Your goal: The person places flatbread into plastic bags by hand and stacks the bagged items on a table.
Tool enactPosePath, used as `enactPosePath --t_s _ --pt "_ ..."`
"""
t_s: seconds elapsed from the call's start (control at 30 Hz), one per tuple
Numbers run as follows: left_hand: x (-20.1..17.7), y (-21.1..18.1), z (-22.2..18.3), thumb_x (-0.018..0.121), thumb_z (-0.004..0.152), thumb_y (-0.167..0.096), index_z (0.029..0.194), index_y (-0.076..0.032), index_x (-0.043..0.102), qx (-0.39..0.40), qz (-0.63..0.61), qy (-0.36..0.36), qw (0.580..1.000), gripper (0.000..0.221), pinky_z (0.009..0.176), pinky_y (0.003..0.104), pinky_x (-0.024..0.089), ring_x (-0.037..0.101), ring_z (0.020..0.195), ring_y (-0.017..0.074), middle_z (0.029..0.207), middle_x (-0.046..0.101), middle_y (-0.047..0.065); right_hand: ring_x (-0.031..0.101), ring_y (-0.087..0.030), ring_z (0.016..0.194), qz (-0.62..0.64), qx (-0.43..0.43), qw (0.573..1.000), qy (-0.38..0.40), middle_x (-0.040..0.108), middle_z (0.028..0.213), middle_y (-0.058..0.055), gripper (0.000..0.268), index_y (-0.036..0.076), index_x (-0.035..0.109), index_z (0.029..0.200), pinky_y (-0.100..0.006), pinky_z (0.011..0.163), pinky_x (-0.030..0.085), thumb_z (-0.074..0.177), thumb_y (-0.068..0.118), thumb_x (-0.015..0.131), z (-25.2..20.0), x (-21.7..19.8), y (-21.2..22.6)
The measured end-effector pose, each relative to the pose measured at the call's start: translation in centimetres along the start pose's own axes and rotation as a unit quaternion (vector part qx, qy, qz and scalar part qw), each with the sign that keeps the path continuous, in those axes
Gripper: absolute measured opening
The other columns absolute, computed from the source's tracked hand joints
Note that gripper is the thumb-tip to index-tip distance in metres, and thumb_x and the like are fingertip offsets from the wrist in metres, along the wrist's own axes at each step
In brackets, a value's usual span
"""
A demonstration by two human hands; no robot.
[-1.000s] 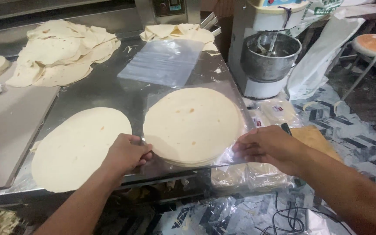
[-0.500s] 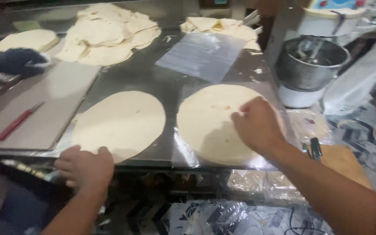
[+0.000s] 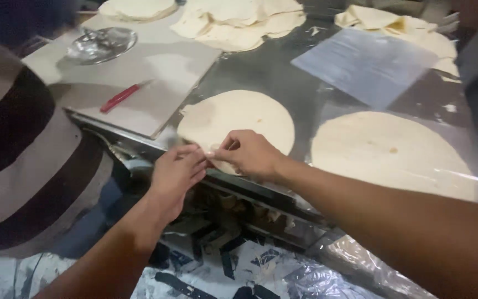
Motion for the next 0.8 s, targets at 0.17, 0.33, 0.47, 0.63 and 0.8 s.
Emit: enactPosePath --t_s 0.17,0.33,0.47,0.63,0.8 --pt "-0.6 -0.3 0.9 0.061 0.096 -0.018 0.127 0.001 0.06 -0.002 0.008 0.045 0.999 0.037 0.092 0.035 0.057 0.068 0.098 0.02 0.108 0.069 0.01 0.058 -0.016 0.058 0.14 0.015 0.985 0.098 0.066 0.075 -0.013 0.023 -0.004 0.067 0.095 -0.03 0.05 0.046 0.09 0.018 0.072 3.0 1.2 -0.7" --pt "-0.5 -0.6 0.5 0.056 0.099 -0.027 0.13 0.001 0.059 -0.033 0.042 0.052 0.997 0.042 0.099 0.034 0.053 0.067 0.111 0.0207 0.12 0.069 0.012 0.062 -0.014 0.061 0.09 0.034 0.991 0.097 0.067 0.076 -0.01 0.017 -0.004 0.067 0.096 -0.029 0.054 0.051 0.09 0.011 0.071 2.8 1.1 0.4" --pt "-0.4 -1.0 0.6 0.055 0.099 -0.026 0.131 0.0 0.058 -0.037 -0.006 0.049 0.998 0.041 0.099 0.035 0.054 0.067 0.114 0.0227 0.123 0.068 0.013 0.06 -0.014 0.06 0.105 0.077 0.989 0.067 0.066 0.074 -0.01 0.027 -0.004 0.067 0.095 -0.027 0.054 0.049 0.096 0.023 0.07 3.0 0.8 1.1" --pt "-2.1 -0.8 3.4 0.055 0.102 -0.029 0.129 0.001 0.058 -0.049 -0.016 -0.015 0.999 0.041 0.093 0.04 0.058 0.066 0.1 0.0255 0.109 0.067 0.016 0.06 -0.019 0.057 0.126 0.096 0.985 0.068 0.063 0.073 -0.012 0.031 -0.006 0.065 0.097 -0.031 0.047 0.051 0.094 0.025 0.066 4.7 0.3 0.1" --pt "-3.1 -1.7 4.6 0.061 0.098 -0.025 0.124 -0.003 0.063 -0.042 0.013 0.021 0.999 0.035 0.092 0.034 0.056 0.066 0.097 0.0176 0.107 0.069 0.007 0.063 -0.015 0.062 0.128 0.066 0.985 0.095 0.066 0.082 -0.012 0.036 -0.005 0.067 0.102 -0.028 0.048 0.048 0.095 0.031 0.067 6.6 0.2 0.3"
Point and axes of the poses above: each hand's wrist, its own z-axis towards the middle knuckle, its own x-axis out of the palm, y = z × x, the point moved 3 cm from there along z, towards the middle knuckle
